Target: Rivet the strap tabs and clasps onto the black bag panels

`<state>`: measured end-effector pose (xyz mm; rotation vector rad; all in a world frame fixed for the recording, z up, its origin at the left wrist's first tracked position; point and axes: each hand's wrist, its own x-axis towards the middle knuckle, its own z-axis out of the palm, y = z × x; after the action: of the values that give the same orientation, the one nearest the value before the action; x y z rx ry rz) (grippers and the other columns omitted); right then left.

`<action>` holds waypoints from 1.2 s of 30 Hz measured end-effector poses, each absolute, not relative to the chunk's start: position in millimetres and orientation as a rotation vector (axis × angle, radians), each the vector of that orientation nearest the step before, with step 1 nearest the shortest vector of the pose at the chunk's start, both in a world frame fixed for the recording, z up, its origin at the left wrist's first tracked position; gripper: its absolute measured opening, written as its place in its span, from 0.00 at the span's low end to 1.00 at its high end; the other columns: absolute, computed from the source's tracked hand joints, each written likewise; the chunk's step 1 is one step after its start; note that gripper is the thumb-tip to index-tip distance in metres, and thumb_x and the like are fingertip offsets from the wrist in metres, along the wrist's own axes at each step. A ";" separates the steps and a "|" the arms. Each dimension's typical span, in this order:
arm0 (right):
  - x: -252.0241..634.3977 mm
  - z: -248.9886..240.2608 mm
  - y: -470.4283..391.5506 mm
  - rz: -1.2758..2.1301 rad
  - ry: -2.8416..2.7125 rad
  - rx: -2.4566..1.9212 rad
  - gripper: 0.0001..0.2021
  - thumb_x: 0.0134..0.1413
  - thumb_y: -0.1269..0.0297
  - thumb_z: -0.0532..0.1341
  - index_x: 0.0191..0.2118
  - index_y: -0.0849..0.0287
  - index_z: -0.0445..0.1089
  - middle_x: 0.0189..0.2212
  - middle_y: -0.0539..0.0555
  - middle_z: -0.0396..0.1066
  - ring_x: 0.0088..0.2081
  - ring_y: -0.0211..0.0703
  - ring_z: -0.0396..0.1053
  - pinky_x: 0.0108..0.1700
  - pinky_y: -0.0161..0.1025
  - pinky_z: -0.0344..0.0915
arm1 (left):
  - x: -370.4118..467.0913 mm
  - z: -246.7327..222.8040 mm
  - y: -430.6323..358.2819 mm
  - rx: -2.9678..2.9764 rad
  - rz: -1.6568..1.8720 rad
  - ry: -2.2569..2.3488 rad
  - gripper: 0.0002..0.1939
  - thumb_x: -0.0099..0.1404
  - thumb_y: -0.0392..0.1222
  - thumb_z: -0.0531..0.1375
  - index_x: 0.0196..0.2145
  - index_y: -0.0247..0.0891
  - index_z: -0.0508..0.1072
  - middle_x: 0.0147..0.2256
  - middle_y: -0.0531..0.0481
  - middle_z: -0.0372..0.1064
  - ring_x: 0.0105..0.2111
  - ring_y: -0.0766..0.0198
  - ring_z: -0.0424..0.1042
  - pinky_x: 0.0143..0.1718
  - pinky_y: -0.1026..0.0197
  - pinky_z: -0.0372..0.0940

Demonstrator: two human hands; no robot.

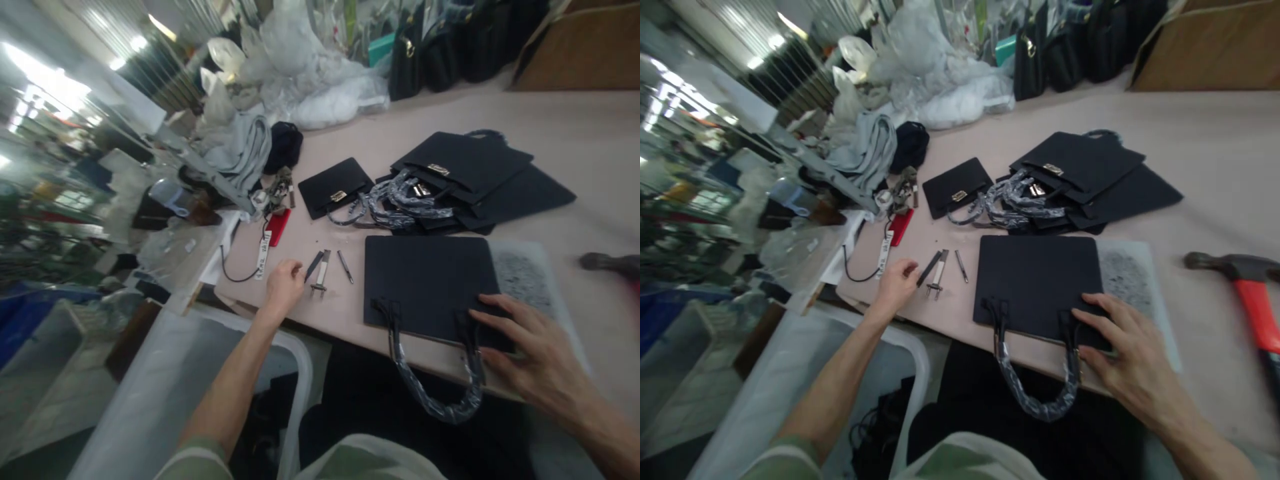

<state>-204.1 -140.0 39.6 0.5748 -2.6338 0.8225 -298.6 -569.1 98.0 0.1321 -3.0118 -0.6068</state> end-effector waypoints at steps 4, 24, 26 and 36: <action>-209.1 36.9 -139.1 0.768 -2.590 0.658 0.17 0.63 0.52 0.55 0.52 0.53 0.70 0.54 0.66 0.68 0.53 0.72 0.69 0.46 0.70 0.69 | -316.6 95.8 -581.6 0.269 -0.528 -3.269 0.11 0.63 0.44 0.65 0.41 0.35 0.79 0.37 0.44 0.78 0.39 0.56 0.77 0.42 0.60 0.68; -191.4 46.7 -150.0 0.910 -2.708 0.479 0.19 0.56 0.62 0.62 0.54 0.56 0.70 0.60 0.62 0.65 0.62 0.62 0.61 0.60 0.65 0.60 | -304.2 93.0 -576.8 0.530 -2.318 -2.466 0.19 0.49 0.42 0.72 0.34 0.33 0.70 0.31 0.46 0.76 0.28 0.62 0.77 0.24 0.67 0.71; -191.1 47.4 -150.3 0.909 -2.719 0.471 0.20 0.55 0.64 0.62 0.54 0.55 0.70 0.60 0.61 0.65 0.62 0.62 0.61 0.60 0.65 0.60 | -292.3 93.6 -554.5 0.474 -2.497 -2.269 0.22 0.49 0.42 0.74 0.38 0.33 0.70 0.32 0.47 0.76 0.29 0.62 0.78 0.25 0.67 0.73; -190.8 49.4 -151.4 0.883 -2.736 0.473 0.19 0.57 0.64 0.62 0.54 0.56 0.69 0.60 0.62 0.64 0.62 0.62 0.60 0.60 0.64 0.60 | -265.8 81.8 -436.4 0.007 -2.611 -2.112 0.22 0.56 0.48 0.73 0.41 0.37 0.70 0.36 0.47 0.79 0.36 0.55 0.81 0.39 0.55 0.78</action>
<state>-190.8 -151.4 49.4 0.4732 -2.7365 0.8831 -265.8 -436.4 81.8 0.0068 -2.1120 -2.6113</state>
